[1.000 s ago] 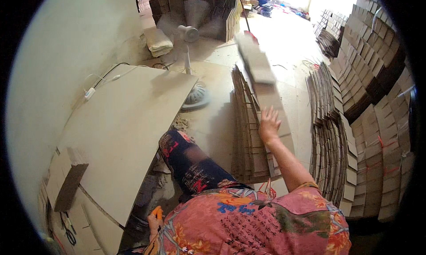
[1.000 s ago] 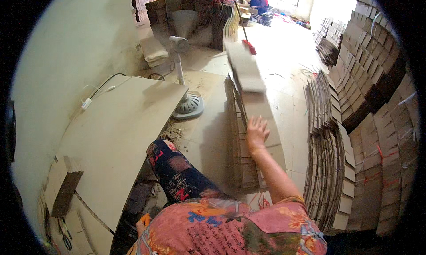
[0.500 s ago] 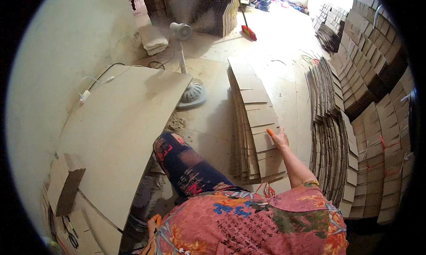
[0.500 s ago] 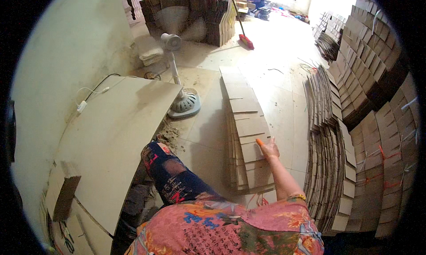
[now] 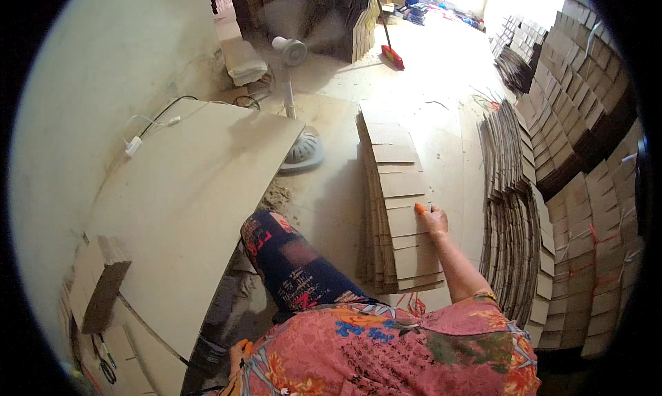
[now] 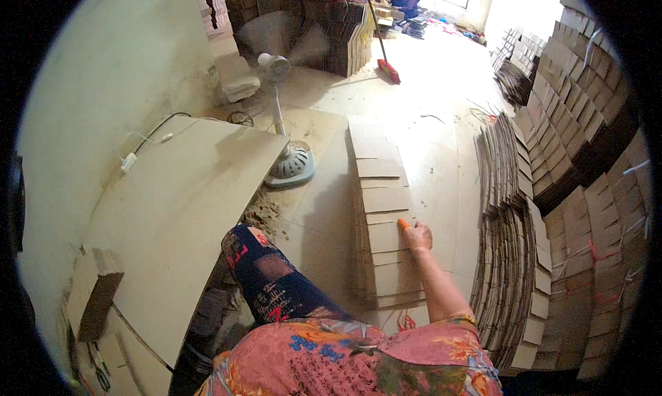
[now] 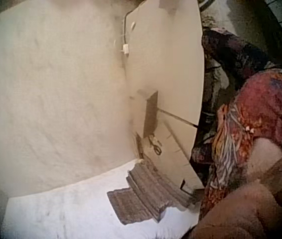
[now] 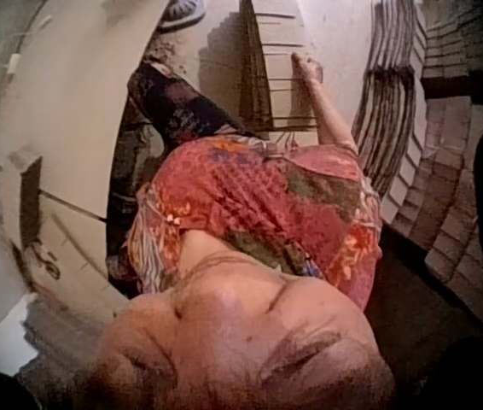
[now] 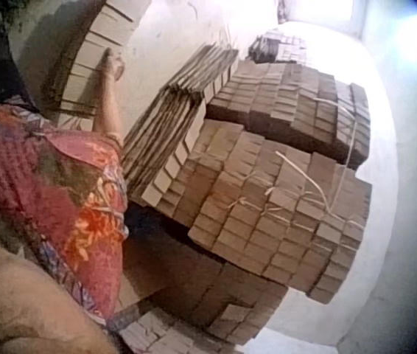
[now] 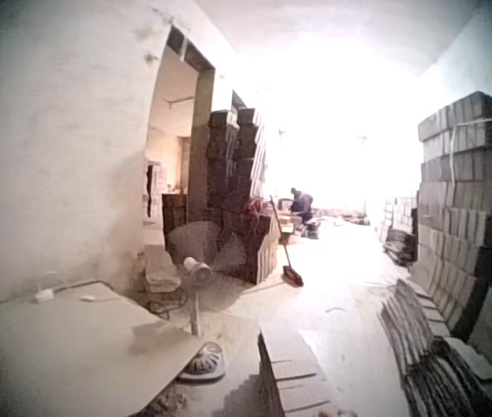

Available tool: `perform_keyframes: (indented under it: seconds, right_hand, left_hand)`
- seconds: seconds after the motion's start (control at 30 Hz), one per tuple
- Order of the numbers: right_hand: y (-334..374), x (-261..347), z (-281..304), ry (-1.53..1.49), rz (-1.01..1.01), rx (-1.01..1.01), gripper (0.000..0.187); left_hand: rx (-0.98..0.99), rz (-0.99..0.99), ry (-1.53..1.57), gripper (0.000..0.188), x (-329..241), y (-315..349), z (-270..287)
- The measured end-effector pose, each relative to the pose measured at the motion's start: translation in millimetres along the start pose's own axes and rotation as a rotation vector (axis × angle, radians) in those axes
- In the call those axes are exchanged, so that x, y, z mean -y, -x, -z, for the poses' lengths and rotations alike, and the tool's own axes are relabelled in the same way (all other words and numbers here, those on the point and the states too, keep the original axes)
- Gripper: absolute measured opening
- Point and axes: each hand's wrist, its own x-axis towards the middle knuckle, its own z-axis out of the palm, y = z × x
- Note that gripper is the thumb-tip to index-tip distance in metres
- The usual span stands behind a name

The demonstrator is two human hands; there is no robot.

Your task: The person sits on the floor and folds pre-cut cardboard sheets into multi-compartment dividers. They repeatedly pick up flat sheets, fold along scored lines to form internal walls, and place the finished dividers into a growing stack.

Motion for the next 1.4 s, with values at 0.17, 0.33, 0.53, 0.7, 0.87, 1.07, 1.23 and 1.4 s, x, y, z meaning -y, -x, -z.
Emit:
perform_keyframes:
  seconds: [0.17, 0.33, 0.53, 0.7, 0.87, 1.07, 1.23, 1.4]
  right_hand:
    - [38, 5, -9, 0.111, 0.003, -0.034, 0.051]
    - [24, -24, -5, 0.079, -0.022, -0.024, 0.058]
    - [7, -81, 19, -0.011, -0.074, -0.033, 0.058]
    - [-29, -84, -14, -0.038, 0.141, -0.219, 0.060]
    - [8, -2, -8, 0.213, 0.093, 0.001, 0.071]
    - [7, 26, -14, 0.021, 0.452, -0.259, 0.053]
    - [89, 150, -23, -0.212, 0.881, -0.186, 0.041]
    - [230, 281, -35, -0.425, 1.357, 0.084, 0.031]
  left_hand:
    - [0.011, 0.086, 0.058, 0.025, 35, 10, -11]
    - [0.099, 0.145, -0.154, 0.024, -173, -2, 27]
    - [-0.212, -0.122, 0.065, 0.018, -247, -32, 88]
    - [-0.704, -0.042, -0.251, 0.016, -240, -56, 201]
    - [-0.977, 0.013, -0.689, 0.051, -214, -56, 320]
    - [-0.891, -0.018, -0.934, 0.048, -191, -103, 394]
    - [-0.829, 0.004, -0.528, 0.017, -175, -111, 428]
    - [-1.010, -0.037, -0.381, 0.018, -209, -111, 423]
